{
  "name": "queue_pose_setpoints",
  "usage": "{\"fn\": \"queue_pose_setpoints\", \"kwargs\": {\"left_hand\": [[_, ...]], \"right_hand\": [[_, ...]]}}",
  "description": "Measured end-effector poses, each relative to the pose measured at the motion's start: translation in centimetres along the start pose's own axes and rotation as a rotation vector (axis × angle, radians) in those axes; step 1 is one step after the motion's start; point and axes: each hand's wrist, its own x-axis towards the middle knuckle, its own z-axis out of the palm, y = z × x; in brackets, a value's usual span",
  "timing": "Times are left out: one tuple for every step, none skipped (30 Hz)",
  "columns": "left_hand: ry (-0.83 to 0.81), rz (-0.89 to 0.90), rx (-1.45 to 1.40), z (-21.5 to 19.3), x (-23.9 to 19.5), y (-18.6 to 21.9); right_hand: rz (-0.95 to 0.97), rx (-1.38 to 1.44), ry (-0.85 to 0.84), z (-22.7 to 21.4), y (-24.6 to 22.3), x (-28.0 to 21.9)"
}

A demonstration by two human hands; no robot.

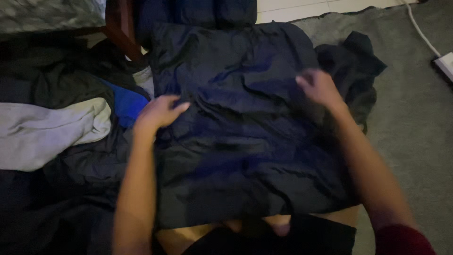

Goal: The person sits cross-legged on the floor and folds a dark-colored piece of clothing. They smooth out the fabric, fold it in half, and then fold it again into a smaller rectangle.

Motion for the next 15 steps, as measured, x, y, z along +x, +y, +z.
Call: {"fn": "queue_pose_setpoints", "kwargs": {"left_hand": [[-0.003,-0.003,0.0,2.0,1.8,0.2],[0.078,-0.028,-0.002,4.0,3.7,0.5],[0.158,-0.052,-0.004,5.9,5.6,0.7],[0.161,-0.05,-0.006,8.8,5.4,-0.5],[0.031,-0.167,0.107,11.7,5.2,-1.7],[-0.099,-0.284,0.219,14.7,4.9,-2.7],[-0.095,-0.283,0.214,15.8,4.8,-3.2],[-0.153,-0.364,0.193,16.8,4.5,-4.0],[-0.21,-0.445,0.171,18.0,4.2,-4.8],[-0.217,-0.454,0.171,18.6,5.0,-4.8],[-0.218,-0.532,0.27,19.2,5.7,-4.8],[-0.221,-0.609,0.369,19.9,6.3,-5.0],[-0.232,-0.619,0.369,21.5,6.1,-5.3],[-0.184,-0.645,0.466,22.6,7.1,-5.2],[-0.134,-0.672,0.563,23.7,8.1,-5.0]], "right_hand": [[0.0,0.001,-0.004,1.2,0.4,1.2],[0.073,0.084,0.033,2.3,0.7,2.5],[0.147,0.167,0.069,3.3,1.0,3.7],[0.145,0.165,0.072,4.7,1.7,4.1],[0.152,0.111,-0.006,6.1,2.4,4.6],[0.158,0.054,-0.083,7.5,3.2,5.0],[0.155,0.05,-0.081,8.1,4.3,5.1],[0.152,0.029,-0.048,9.0,5.2,5.0],[0.149,0.007,-0.014,9.9,6.2,5.0],[0.148,0.01,-0.026,9.6,7.0,5.4],[0.165,0.114,-0.018,9.4,7.7,5.9],[0.183,0.217,-0.012,9.2,8.4,6.2],[0.185,0.219,-0.027,9.3,8.8,5.9],[0.176,0.355,-0.015,8.7,9.4,6.2],[0.166,0.492,-0.003,8.0,9.9,6.4]]}}
